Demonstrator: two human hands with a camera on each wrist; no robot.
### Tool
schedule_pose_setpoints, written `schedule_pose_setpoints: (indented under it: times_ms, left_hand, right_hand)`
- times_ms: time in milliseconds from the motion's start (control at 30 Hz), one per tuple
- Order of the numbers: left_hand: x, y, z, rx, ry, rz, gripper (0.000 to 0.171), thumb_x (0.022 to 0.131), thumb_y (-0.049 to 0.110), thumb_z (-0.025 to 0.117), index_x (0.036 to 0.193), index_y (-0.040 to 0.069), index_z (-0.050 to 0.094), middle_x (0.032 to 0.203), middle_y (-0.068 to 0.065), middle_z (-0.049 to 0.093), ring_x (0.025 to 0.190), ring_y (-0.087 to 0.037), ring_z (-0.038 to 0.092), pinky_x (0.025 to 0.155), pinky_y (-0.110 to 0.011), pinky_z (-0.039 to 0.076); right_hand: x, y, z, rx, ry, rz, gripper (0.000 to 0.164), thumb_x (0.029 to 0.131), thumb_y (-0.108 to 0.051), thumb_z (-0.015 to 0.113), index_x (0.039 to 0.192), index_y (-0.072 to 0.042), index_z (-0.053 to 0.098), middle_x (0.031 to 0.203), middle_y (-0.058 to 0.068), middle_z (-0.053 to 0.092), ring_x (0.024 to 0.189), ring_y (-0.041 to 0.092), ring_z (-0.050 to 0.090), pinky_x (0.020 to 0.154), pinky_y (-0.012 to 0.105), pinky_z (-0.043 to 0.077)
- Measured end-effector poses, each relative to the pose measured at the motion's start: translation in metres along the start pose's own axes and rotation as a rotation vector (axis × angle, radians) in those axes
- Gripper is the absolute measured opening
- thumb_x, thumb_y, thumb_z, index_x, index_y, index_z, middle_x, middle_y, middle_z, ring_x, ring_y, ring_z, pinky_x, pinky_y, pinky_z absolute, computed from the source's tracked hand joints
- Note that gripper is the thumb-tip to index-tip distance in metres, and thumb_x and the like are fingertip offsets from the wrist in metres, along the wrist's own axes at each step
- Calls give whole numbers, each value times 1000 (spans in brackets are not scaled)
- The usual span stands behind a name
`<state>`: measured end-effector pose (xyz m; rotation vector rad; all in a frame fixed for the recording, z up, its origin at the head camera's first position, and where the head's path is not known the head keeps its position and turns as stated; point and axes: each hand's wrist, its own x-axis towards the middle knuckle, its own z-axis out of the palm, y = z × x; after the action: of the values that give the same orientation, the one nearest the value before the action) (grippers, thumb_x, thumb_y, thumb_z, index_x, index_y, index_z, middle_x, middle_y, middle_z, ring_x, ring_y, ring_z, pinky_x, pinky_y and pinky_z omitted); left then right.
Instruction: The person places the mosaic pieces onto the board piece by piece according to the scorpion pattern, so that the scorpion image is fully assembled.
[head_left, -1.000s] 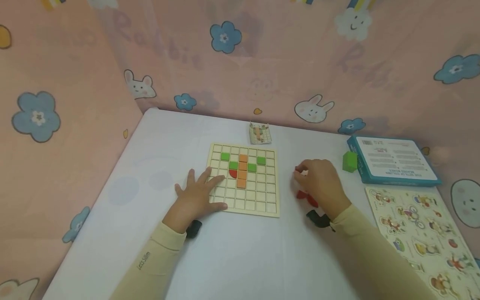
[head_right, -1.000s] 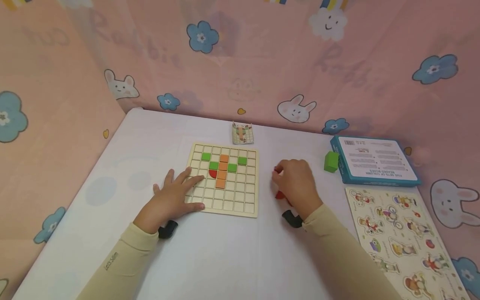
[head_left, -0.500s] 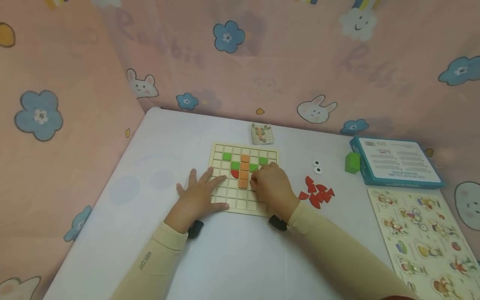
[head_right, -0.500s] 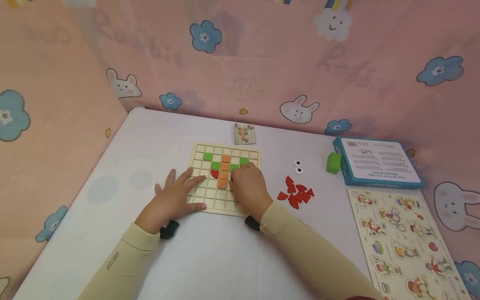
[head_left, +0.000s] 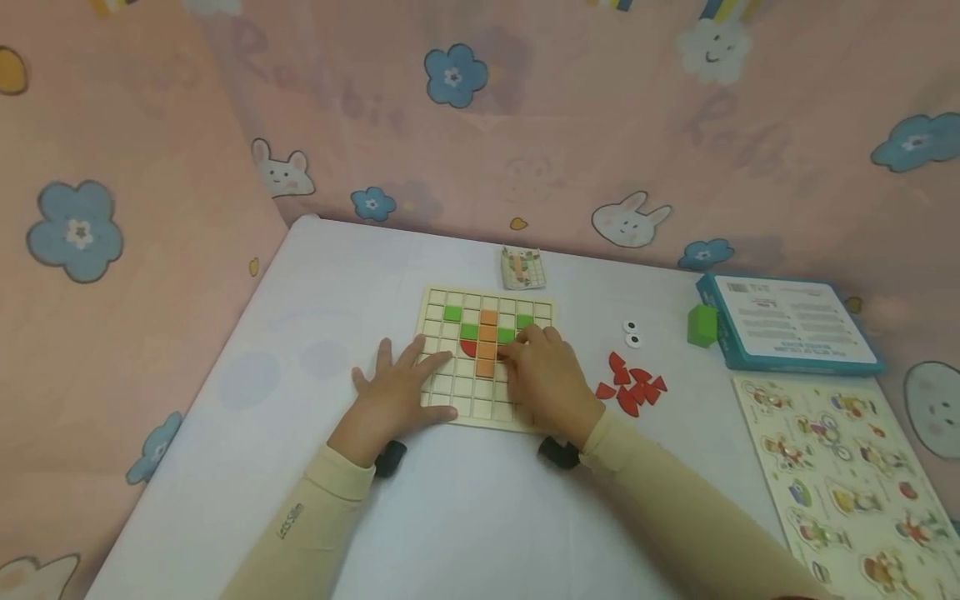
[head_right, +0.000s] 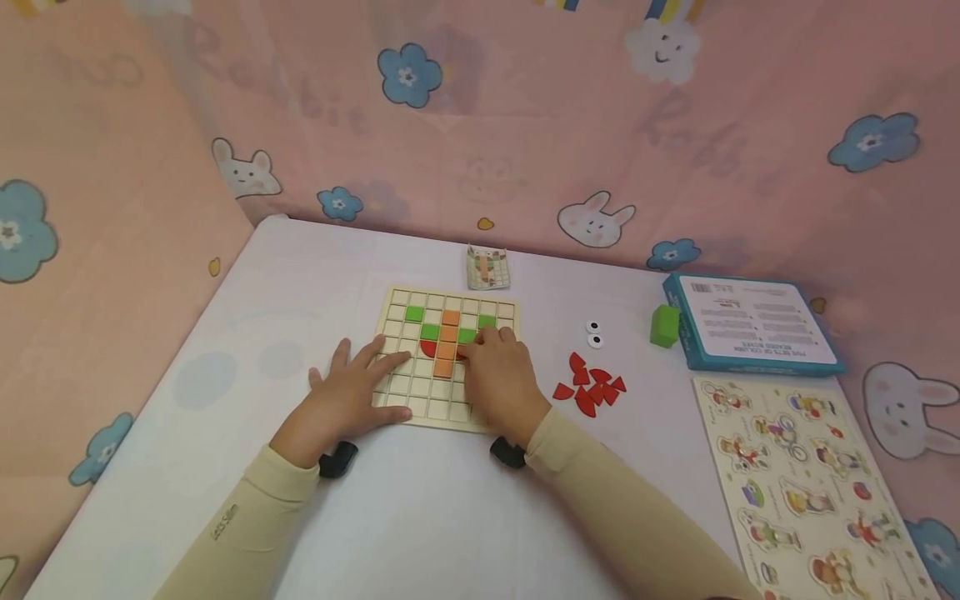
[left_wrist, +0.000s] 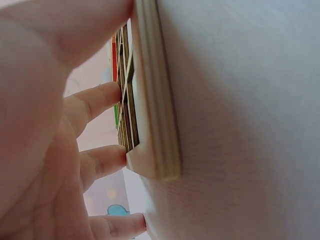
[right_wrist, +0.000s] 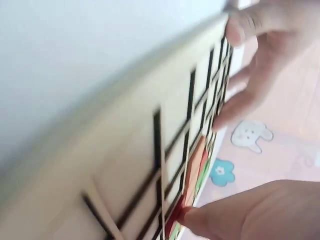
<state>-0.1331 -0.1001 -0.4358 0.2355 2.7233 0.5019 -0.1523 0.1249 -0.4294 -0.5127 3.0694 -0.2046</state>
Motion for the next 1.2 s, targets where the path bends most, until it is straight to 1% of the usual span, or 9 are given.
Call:
schedule_pose_setpoints:
  times_ms: [200, 333, 433, 533, 700, 767, 867, 1067, 1200]
  left_hand:
    - [-1, 0, 0, -10, -3, -6, 86, 78, 59, 78, 153, 41, 39, 170, -3, 14, 152, -52, -1, 104, -86, 9]
    - [-2, 2, 0, -12, -1, -5, 86, 78, 59, 78, 153, 40, 39, 170, -3, 15, 152, -52, -1, 104, -86, 10]
    - [-3, 3, 0, -11, 1, -5, 87, 77, 59, 79, 152, 40, 39, 170, -3, 15, 152, -51, -1, 104, -86, 10]
    - [-3, 3, 0, -12, 2, -7, 87, 77, 58, 79, 152, 40, 40, 170, -3, 14, 152, -51, -1, 104, -86, 10]
    - [-2, 1, 0, -14, 1, -3, 87, 78, 59, 79, 153, 40, 39, 170, -3, 14, 152, -51, -1, 104, -86, 9]
    - [-3, 1, -1, -15, 2, -4, 87, 78, 58, 79, 153, 40, 39, 170, -4, 14, 152, -52, -1, 103, -86, 9]
    - [-3, 1, -1, -15, 1, -6, 87, 78, 58, 79, 153, 40, 39, 170, -3, 14, 152, -52, -2, 104, -86, 9]
    - [-3, 2, -1, -19, 4, -6, 86, 78, 57, 79, 153, 39, 39, 170, -4, 14, 152, -52, -1, 104, -86, 8]
    - [-3, 3, -1, -19, 7, -5, 86, 78, 57, 79, 152, 39, 40, 170, -4, 15, 152, -52, -1, 104, -86, 8]
  right_hand:
    - [9, 5, -2, 67, -33, 43, 24, 96, -24, 63, 116, -19, 75, 114, 4, 60, 105, 25, 52, 90, 40, 49]
    - [6, 15, -7, 119, -13, 70, 26, 96, -27, 64, 118, -19, 73, 120, 3, 63, 114, 26, 54, 99, 44, 48]
    - [-3, 30, -14, 144, -4, 149, 29, 96, -30, 64, 121, -18, 71, 123, 5, 66, 116, 27, 54, 102, 46, 47]
    - [-14, 53, -21, 108, 0, 248, 30, 96, -29, 63, 121, -14, 70, 119, 9, 70, 110, 32, 56, 95, 50, 49]
    - [-34, 92, -26, 31, -33, 372, 32, 96, -28, 60, 119, -8, 70, 94, 13, 75, 92, 36, 57, 76, 47, 50]
    - [-40, 100, -26, 19, -53, 385, 31, 95, -26, 60, 117, -7, 71, 90, 13, 75, 87, 34, 55, 72, 44, 49]
    - [-45, 107, -24, 3, -61, 368, 30, 94, -25, 61, 114, -7, 73, 96, 16, 75, 84, 33, 56, 69, 43, 49]
    - [-47, 110, -19, 21, -31, 340, 27, 94, -22, 64, 113, -6, 75, 100, 16, 75, 84, 32, 56, 71, 42, 49]
    - [-47, 111, -19, 29, -45, 334, 28, 93, -22, 66, 114, -6, 74, 101, 16, 74, 85, 32, 55, 72, 42, 48]
